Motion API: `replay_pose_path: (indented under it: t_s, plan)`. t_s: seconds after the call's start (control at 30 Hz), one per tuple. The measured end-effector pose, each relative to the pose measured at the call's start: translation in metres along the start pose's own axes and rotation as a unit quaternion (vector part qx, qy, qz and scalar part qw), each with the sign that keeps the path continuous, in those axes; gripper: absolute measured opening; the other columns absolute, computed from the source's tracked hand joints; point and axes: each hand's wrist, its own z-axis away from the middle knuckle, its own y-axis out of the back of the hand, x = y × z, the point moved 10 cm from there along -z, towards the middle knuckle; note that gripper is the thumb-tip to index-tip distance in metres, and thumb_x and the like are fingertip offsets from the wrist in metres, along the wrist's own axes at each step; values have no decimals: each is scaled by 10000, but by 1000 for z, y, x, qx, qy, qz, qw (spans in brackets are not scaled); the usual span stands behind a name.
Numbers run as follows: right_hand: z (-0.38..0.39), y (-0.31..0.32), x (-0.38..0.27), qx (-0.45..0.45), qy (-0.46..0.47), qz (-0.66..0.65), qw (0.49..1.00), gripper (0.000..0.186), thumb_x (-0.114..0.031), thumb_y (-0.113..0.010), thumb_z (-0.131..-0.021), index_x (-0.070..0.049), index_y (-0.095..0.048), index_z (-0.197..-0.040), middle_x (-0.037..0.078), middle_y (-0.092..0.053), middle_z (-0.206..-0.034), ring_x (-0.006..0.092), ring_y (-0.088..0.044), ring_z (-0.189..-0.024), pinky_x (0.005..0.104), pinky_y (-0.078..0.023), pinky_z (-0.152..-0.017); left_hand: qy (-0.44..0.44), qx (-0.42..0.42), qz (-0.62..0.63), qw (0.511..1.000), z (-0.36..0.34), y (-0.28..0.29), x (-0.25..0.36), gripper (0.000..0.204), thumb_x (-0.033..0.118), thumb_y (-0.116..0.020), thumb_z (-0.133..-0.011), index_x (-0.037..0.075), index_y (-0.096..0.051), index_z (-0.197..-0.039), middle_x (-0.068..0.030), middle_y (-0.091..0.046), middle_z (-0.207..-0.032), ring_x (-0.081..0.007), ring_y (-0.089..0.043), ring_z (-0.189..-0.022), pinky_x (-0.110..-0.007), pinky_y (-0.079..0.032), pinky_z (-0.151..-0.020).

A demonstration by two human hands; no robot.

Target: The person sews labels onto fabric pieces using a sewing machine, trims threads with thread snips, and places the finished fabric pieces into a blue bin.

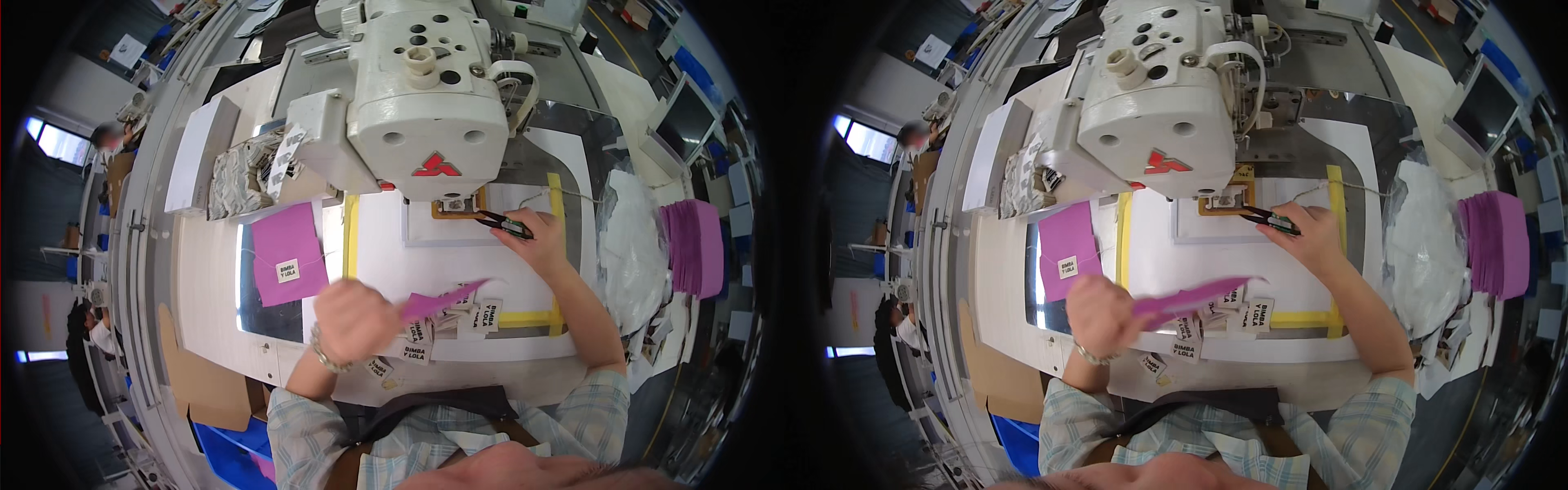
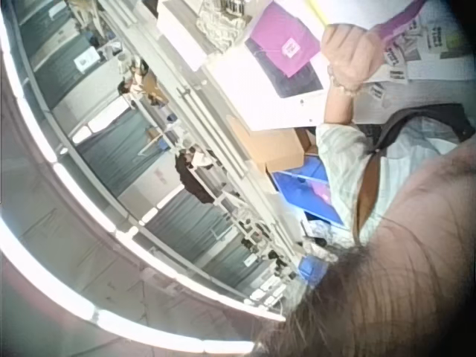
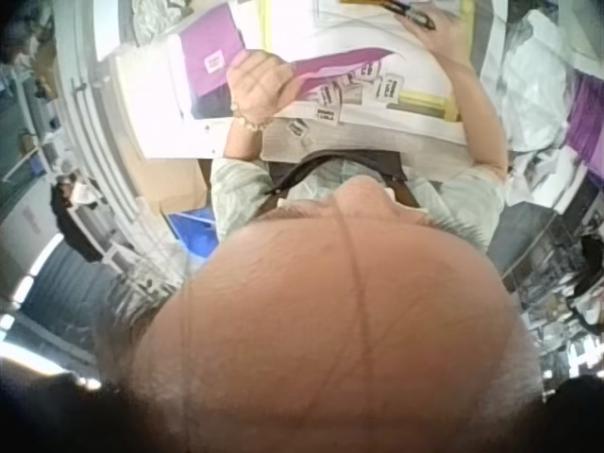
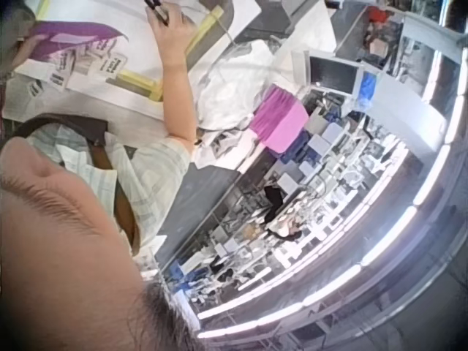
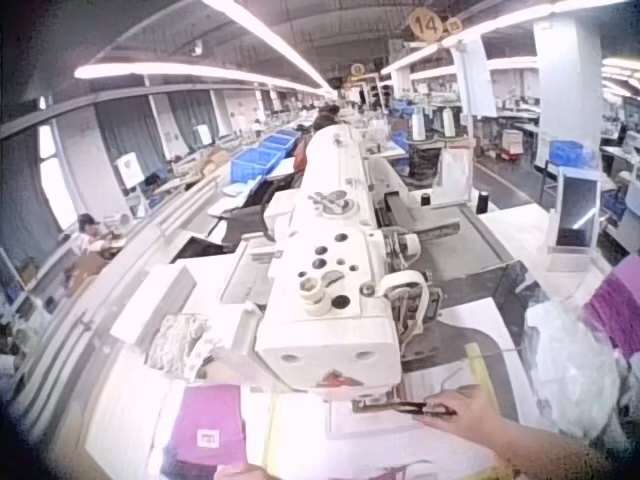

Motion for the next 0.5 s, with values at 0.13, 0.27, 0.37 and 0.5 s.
replay_pose_path:
  t_s: [0.13,0.27,0.37,0.5]
  plan:
    - [1,12,1,43,-14,5,999,295,-227,-867,-679,-91,-651,-826,58,-598,-590,206,-566,-476,305,-424,-447,229,68,103,966,-11,28,-84,134,25,-747,-734,20,-614,-754,-66,-557,-667,-211,-498,-631,-329,-367,-607]
    - [-1,7,-12,13,3,23,1000,297,-221,-866,-677,-89,-651,-834,56,-610,-604,209,-569,-483,306,-431,-456,269,55,117,955,-5,45,-103,77,2,-703,-774,14,-646,-825,-60,-598,-748,-202,-531,-720,-292,-402,-709]
    - [-1,8,-15,10,21,35,999,298,-217,-865,-677,-86,-651,-838,59,-625,-626,212,-574,-488,303,-439,-463,234,70,104,964,4,71,-101,74,-16,-682,-781,19,-657,-840,-55,-630,-814,-203,-550,-806,-298,-411,-788]
    - [0,9,-4,20,-9,18,1000,296,-221,-856,-689,-82,-645,-844,67,-639,-651,221,-581,-497,304,-449,-470,289,98,137,943,48,113,-104,111,-38,-651,-792,44,-675,-863,-35,-665,-884,-195,-565,-934,-339,-401,-896]
